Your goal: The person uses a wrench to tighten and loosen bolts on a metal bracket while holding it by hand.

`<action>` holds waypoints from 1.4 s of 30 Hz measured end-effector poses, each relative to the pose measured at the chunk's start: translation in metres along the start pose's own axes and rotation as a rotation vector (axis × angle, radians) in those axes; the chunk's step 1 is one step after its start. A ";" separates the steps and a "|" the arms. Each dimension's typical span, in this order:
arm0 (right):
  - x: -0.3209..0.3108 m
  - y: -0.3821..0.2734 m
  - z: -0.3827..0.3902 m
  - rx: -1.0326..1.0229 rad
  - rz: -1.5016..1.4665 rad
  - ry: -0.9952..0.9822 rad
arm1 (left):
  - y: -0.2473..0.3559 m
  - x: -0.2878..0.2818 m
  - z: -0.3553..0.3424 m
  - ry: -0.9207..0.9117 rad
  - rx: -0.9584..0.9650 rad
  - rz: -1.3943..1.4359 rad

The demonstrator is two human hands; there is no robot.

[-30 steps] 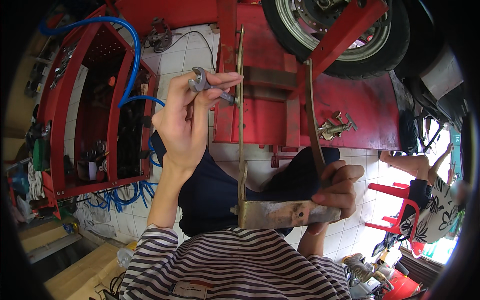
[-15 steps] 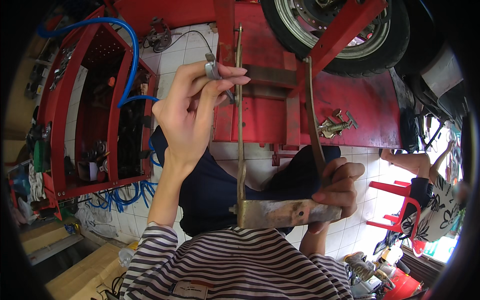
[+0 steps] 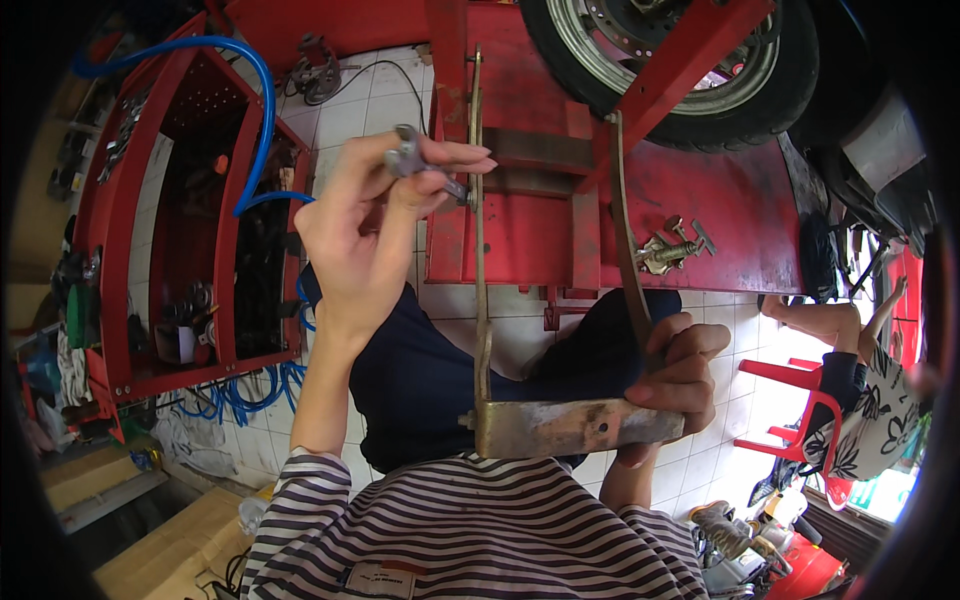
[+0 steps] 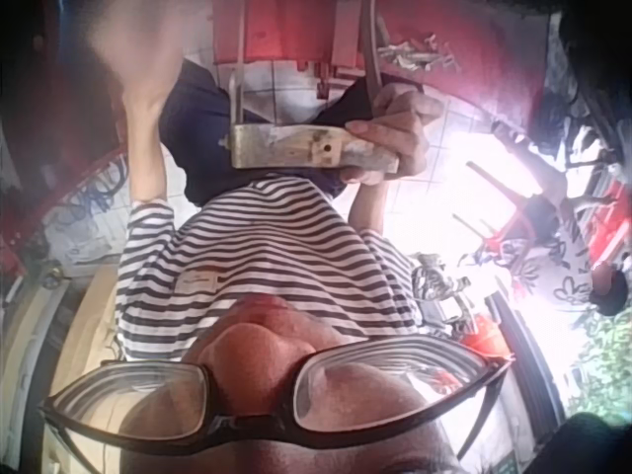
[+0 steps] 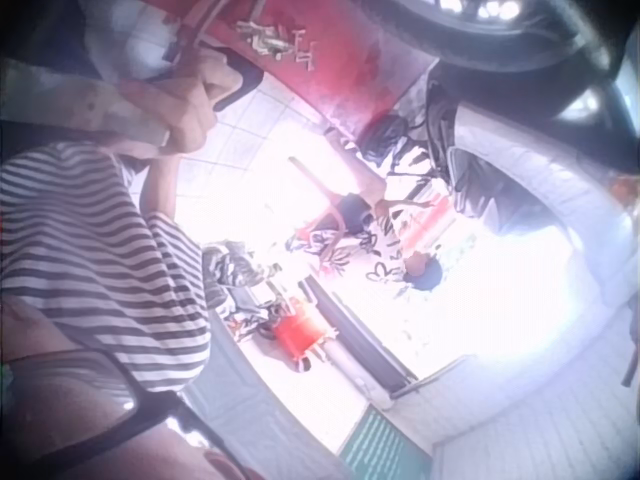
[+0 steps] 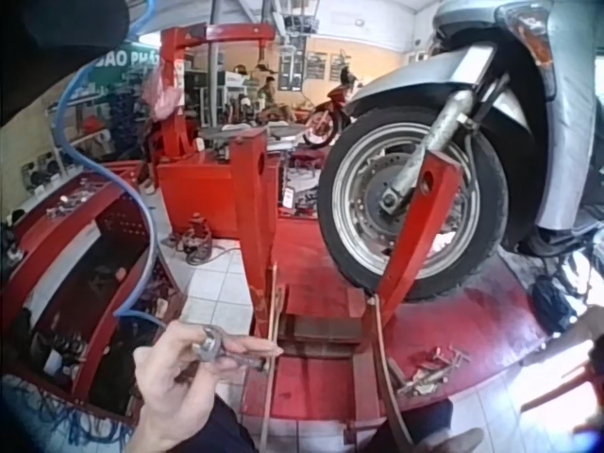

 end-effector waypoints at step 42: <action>0.002 0.000 0.000 0.016 -0.046 0.053 | -0.008 0.009 -0.007 0.093 -0.210 0.200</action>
Point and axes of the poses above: each hand's wrist, its own z-axis away from the middle knuckle, its own x-axis out of the palm, y = z × x, the point moved 6 cm from there along -z, towards the middle knuckle, and after that the axes turned 3 degrees about -y, right-handed, at the moved point
